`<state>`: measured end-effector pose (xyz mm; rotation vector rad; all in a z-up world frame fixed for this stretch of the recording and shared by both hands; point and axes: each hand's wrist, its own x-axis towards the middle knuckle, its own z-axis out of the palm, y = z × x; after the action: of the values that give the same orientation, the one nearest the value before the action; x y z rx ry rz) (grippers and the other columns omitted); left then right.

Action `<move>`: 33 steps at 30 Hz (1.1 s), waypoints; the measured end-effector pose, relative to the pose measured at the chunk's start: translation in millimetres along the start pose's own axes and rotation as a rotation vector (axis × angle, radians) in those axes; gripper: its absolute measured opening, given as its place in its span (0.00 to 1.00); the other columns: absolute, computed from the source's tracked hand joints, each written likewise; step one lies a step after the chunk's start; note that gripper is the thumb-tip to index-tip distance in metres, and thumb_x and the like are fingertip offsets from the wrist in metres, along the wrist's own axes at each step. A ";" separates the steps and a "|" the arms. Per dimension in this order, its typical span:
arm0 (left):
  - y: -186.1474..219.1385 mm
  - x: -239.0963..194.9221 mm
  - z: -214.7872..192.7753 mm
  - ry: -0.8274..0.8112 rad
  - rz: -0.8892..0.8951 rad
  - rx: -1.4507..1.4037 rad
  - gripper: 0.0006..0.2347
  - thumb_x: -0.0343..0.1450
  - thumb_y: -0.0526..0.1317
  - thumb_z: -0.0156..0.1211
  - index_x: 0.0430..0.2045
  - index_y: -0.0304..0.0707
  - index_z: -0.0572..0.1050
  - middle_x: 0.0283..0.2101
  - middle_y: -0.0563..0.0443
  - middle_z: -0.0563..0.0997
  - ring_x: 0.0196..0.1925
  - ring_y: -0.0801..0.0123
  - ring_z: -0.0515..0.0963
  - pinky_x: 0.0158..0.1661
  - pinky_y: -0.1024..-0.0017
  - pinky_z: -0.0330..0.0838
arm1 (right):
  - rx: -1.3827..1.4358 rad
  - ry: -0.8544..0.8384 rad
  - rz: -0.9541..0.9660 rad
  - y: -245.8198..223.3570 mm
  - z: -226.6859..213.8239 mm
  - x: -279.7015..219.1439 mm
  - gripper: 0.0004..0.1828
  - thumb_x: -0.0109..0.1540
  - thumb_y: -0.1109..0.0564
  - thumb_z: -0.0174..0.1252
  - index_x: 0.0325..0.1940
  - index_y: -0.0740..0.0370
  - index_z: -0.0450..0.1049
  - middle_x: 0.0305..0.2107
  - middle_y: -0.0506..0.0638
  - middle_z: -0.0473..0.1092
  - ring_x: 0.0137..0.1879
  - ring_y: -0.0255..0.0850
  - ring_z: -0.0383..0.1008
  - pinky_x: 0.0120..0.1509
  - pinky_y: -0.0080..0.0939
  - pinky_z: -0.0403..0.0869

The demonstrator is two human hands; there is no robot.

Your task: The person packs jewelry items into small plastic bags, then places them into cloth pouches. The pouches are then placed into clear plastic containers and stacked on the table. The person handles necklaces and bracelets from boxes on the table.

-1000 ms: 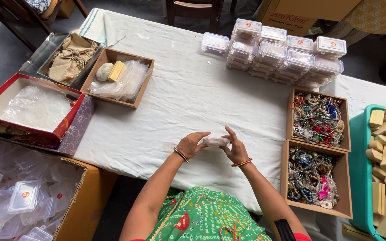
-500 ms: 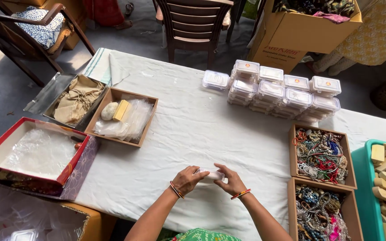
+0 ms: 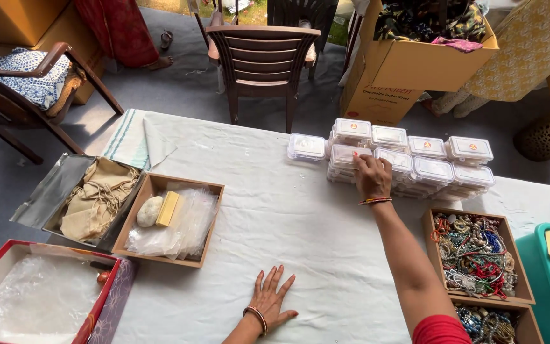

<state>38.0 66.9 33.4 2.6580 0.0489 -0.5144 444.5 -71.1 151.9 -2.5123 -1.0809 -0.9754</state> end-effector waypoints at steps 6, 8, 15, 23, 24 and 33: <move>-34.6 31.5 69.8 0.629 0.272 0.128 0.43 0.61 0.73 0.53 0.69 0.54 0.50 0.73 0.34 0.35 0.78 0.48 0.29 0.67 0.38 0.19 | -0.219 -0.115 0.004 24.4 40.1 13.1 0.13 0.62 0.55 0.64 0.51 0.50 0.79 0.43 0.43 0.76 0.50 0.39 0.77 0.70 0.54 0.63; -34.6 30.0 67.5 0.623 0.268 0.121 0.44 0.62 0.73 0.53 0.69 0.54 0.50 0.73 0.34 0.35 0.78 0.48 0.29 0.67 0.38 0.19 | -0.227 -0.130 -0.004 26.4 48.9 4.2 0.12 0.63 0.56 0.63 0.52 0.50 0.78 0.44 0.43 0.76 0.51 0.39 0.77 0.72 0.55 0.62; -28.1 26.8 60.5 0.672 0.257 0.148 0.43 0.62 0.73 0.49 0.69 0.55 0.48 0.74 0.36 0.36 0.79 0.50 0.30 0.68 0.40 0.19 | -0.114 0.008 0.023 17.9 28.2 -10.7 0.18 0.61 0.56 0.62 0.56 0.52 0.77 0.51 0.49 0.75 0.55 0.43 0.76 0.75 0.60 0.55; 11.6 -2.7 -22.9 -0.112 -0.093 0.028 0.42 0.66 0.72 0.50 0.75 0.62 0.45 0.79 0.46 0.32 0.80 0.58 0.28 0.73 0.49 0.19 | 0.012 -0.125 0.216 27.8 -79.7 -199.7 0.19 0.63 0.52 0.64 0.58 0.49 0.75 0.55 0.47 0.74 0.59 0.40 0.74 0.80 0.59 0.58; 14.6 -3.2 -25.2 -0.105 -0.114 0.040 0.42 0.66 0.72 0.52 0.74 0.63 0.46 0.79 0.47 0.33 0.80 0.59 0.29 0.73 0.49 0.21 | -0.074 -0.175 0.383 45.0 -91.8 -235.5 0.19 0.65 0.50 0.64 0.60 0.49 0.74 0.57 0.48 0.73 0.60 0.41 0.72 0.82 0.59 0.58; 10.5 4.9 11.1 0.159 -0.105 0.105 0.41 0.62 0.66 0.65 0.70 0.61 0.56 0.77 0.45 0.43 0.79 0.56 0.41 0.72 0.48 0.33 | -0.186 -0.594 0.959 132.5 -194.7 -451.2 0.36 0.62 0.38 0.64 0.71 0.49 0.65 0.71 0.67 0.47 0.70 0.66 0.55 0.68 0.74 0.51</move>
<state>39.9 52.5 26.6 2.8053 0.2158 -0.3463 217.1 -502.2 5.2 -2.9887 0.2258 -0.0530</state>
